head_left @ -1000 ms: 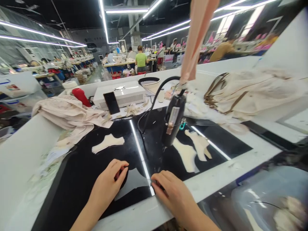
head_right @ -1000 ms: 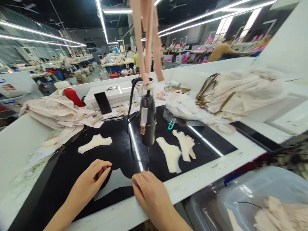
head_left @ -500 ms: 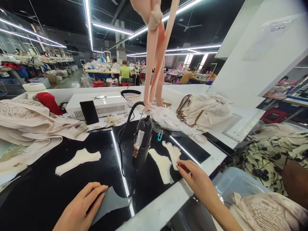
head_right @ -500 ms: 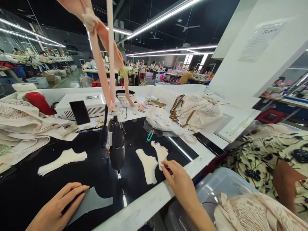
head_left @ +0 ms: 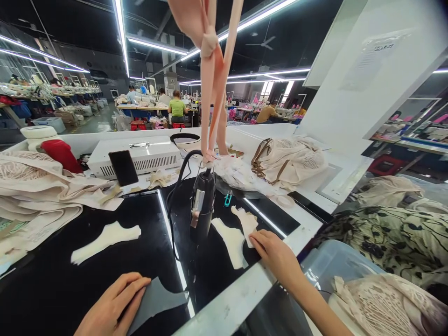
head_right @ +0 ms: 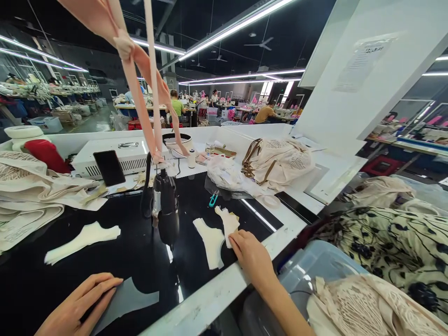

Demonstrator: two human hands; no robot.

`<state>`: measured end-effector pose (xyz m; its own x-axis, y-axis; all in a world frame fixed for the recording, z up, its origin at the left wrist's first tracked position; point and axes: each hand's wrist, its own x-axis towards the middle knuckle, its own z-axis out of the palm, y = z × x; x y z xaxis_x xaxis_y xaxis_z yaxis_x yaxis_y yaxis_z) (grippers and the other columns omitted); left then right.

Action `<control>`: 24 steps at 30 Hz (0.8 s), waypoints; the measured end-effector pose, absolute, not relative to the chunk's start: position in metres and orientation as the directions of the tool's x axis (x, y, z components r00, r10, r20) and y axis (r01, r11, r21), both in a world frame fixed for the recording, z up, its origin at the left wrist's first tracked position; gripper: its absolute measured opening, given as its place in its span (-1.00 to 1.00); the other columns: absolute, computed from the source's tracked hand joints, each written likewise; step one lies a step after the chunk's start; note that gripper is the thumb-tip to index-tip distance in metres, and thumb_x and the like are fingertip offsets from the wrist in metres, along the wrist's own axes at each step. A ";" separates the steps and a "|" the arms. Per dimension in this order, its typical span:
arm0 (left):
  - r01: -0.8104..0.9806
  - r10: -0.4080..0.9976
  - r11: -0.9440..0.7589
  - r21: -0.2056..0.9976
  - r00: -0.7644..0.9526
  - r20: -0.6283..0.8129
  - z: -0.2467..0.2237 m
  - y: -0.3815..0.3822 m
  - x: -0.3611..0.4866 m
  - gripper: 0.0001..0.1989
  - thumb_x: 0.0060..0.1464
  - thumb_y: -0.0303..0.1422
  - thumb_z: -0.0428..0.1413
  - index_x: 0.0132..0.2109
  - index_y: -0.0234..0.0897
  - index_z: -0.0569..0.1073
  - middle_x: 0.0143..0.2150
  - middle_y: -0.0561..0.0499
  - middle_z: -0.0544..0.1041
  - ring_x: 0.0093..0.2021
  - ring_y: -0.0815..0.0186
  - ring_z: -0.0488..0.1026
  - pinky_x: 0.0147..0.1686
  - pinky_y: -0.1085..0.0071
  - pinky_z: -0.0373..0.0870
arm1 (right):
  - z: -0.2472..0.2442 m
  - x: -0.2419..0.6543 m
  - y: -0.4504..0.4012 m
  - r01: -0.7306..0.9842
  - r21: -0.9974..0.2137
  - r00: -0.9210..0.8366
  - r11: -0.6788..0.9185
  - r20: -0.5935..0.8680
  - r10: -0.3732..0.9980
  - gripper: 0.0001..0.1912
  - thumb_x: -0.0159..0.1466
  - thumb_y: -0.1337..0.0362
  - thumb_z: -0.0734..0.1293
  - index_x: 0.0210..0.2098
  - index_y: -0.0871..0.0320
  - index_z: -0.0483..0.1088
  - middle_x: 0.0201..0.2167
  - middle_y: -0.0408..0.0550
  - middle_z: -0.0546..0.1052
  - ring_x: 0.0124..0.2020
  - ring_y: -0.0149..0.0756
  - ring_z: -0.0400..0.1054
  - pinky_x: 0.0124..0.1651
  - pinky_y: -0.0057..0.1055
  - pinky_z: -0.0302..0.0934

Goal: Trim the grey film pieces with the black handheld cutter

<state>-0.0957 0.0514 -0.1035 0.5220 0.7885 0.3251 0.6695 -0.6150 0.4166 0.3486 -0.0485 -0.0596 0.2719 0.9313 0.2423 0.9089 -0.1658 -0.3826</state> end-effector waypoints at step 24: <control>0.637 0.763 -0.646 0.421 0.517 0.388 -0.090 0.050 -0.091 -0.69 0.37 -0.17 0.01 0.09 0.11 0.60 0.06 0.14 0.63 -0.02 0.26 0.68 0.01 0.44 0.61 | -0.024 0.376 -0.038 0.508 -0.841 0.646 -0.183 0.232 0.727 -0.48 0.28 -0.21 0.26 -0.24 0.12 0.52 -0.50 -0.12 0.49 -0.57 -0.31 0.29 -0.46 -0.36 0.20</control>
<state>-0.0906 0.0496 -0.0897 0.5168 0.7630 0.3881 0.6370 -0.6457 0.4211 0.3764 -0.0376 -0.0240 0.6465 0.7267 0.2324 0.5083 -0.1831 -0.8415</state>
